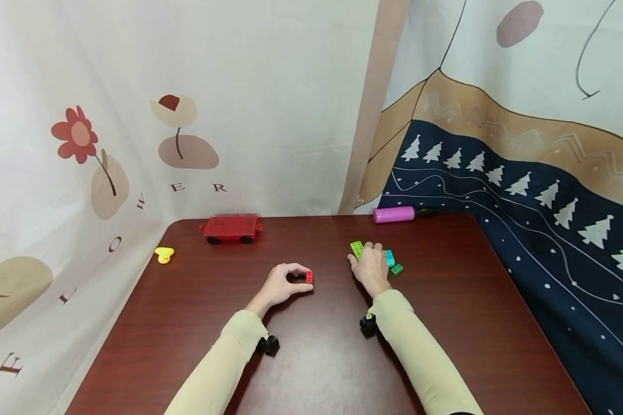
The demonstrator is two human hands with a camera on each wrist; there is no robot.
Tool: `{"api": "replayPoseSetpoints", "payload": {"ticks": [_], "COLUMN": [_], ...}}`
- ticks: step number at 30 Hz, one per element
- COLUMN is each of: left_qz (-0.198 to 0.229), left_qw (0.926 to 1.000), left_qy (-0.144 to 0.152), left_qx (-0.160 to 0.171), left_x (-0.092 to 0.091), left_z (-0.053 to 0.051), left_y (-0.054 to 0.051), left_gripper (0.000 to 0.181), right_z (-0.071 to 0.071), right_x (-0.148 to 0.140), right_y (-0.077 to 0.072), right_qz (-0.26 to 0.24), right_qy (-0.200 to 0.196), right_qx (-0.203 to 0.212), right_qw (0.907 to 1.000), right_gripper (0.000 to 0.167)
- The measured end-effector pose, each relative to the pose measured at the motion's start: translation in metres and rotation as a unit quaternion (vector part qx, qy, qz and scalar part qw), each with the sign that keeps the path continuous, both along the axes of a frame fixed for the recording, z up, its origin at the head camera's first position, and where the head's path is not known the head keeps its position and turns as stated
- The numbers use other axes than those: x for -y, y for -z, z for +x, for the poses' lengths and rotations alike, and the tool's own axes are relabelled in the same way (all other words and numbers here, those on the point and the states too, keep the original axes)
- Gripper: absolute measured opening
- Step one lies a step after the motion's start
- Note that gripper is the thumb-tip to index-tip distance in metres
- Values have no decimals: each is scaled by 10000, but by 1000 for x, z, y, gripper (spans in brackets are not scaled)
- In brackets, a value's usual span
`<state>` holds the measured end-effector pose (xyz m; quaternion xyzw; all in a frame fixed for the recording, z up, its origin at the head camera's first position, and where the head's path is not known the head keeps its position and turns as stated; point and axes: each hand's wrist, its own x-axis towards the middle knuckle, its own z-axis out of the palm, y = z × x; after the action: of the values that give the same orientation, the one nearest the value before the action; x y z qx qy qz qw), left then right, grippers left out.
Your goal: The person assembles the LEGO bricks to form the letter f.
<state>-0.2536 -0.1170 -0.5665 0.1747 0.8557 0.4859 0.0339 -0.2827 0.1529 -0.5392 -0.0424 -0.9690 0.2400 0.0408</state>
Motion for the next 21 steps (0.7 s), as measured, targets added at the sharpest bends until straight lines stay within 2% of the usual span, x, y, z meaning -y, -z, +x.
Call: {"api": "replayPoseSetpoints", "payload": {"ticks": [6,12,17,21], "left_qz": [25,47,53,69], "left_qw": [10000,10000,10000,10000], "left_qy": [8,3,10,13], "left_qx": [-25,14,33,4], "left_x": [0,-1,-2,-1], "left_z": [0,-1,0,0], "left_y": [0,-1,-2,-1], "left_gripper": [33,33,33,34], "right_z": [-8,-12,-13,-12], "right_x": [2,2,0,-1], "right_y": [2,5,7,7], "right_qz": [-117,25,-48,-361], "right_qy": [80,40,-136,-475], "right_qx": [147,33,-98,-265], "right_qw": [9998,10000,9998,9979], "right_gripper": [77,65,55,50]}}
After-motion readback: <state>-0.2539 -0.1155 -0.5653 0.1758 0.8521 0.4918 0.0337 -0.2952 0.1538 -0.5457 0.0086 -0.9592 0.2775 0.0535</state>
